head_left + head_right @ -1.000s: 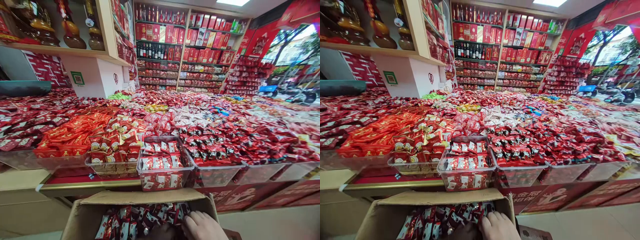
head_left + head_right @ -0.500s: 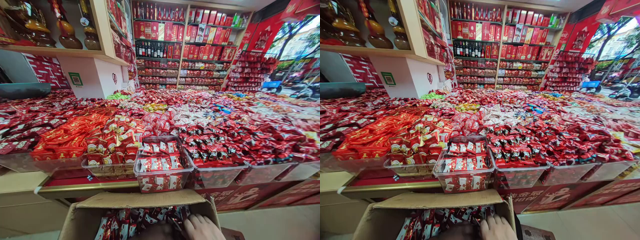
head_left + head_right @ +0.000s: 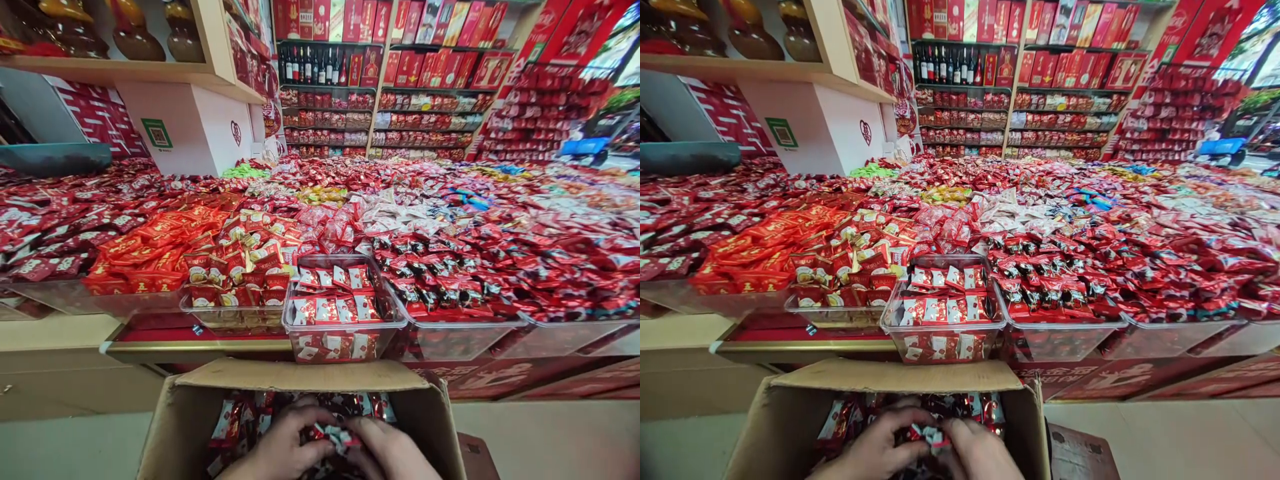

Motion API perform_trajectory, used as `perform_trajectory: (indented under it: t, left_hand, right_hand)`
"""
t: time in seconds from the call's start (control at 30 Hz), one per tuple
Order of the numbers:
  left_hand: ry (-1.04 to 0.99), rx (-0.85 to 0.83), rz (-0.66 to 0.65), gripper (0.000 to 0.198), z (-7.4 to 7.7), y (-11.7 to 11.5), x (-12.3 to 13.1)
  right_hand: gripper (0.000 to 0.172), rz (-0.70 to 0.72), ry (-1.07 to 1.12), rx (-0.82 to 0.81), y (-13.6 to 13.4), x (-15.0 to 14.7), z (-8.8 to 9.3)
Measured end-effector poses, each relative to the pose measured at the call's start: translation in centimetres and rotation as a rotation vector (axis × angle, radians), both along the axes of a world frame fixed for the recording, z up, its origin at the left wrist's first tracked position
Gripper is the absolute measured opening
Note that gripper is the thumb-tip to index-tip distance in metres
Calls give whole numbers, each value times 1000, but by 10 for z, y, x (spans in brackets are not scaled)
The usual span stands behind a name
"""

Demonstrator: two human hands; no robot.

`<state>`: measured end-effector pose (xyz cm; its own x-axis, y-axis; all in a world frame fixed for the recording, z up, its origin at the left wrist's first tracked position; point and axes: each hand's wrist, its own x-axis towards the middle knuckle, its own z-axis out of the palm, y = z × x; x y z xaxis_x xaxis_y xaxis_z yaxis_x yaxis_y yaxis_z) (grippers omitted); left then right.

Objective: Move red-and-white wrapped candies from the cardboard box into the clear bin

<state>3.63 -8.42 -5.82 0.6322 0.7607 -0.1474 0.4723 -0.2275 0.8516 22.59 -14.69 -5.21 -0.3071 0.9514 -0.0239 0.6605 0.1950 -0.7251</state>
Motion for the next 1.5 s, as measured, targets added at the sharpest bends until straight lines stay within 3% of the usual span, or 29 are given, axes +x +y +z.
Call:
perform_trajectory:
  t: [0.13, 0.27, 0.37, 0.47, 0.6, 0.73, 0.87, 1.27, 1.5]
  left_hand:
    - [94, -81, 7, 36, 1, 1, -13]
    - [93, -139, -60, 63, 27, 0, -21]
    - [-171, -313, -28, 49, 56, -5, -8]
    - [-362, -475, 60, 37, 73, -10, 11]
    - [-387, -458, 208, 26, 74, -12, 27]
    - [-470, -518, 218, 25, 74, -11, 32]
    - [-548, -576, 190, 17, 81, -13, 37]
    - [-572, -496, 248, 21, 96, -5, 41]
    - [-585, -330, 427, 22, 93, 3, 36]
  right_hand:
    - [21, -117, 179, -7, 1, 9, 31]
    - [27, -334, 549, -137, 2, 12, 50]
    - [28, -368, 790, -255, 7, 8, 54]
    - [29, -333, 840, -315, 11, 1, 55]
    - [32, -411, 869, -257, 13, -9, 61]
    - [33, -425, 1065, -424, 16, -13, 69]
    - [31, -426, 1162, -473, 21, -9, 68]
    - [28, -278, 943, -272, 34, 4, 80]
    - [23, -216, 993, -261, 43, 4, 86]
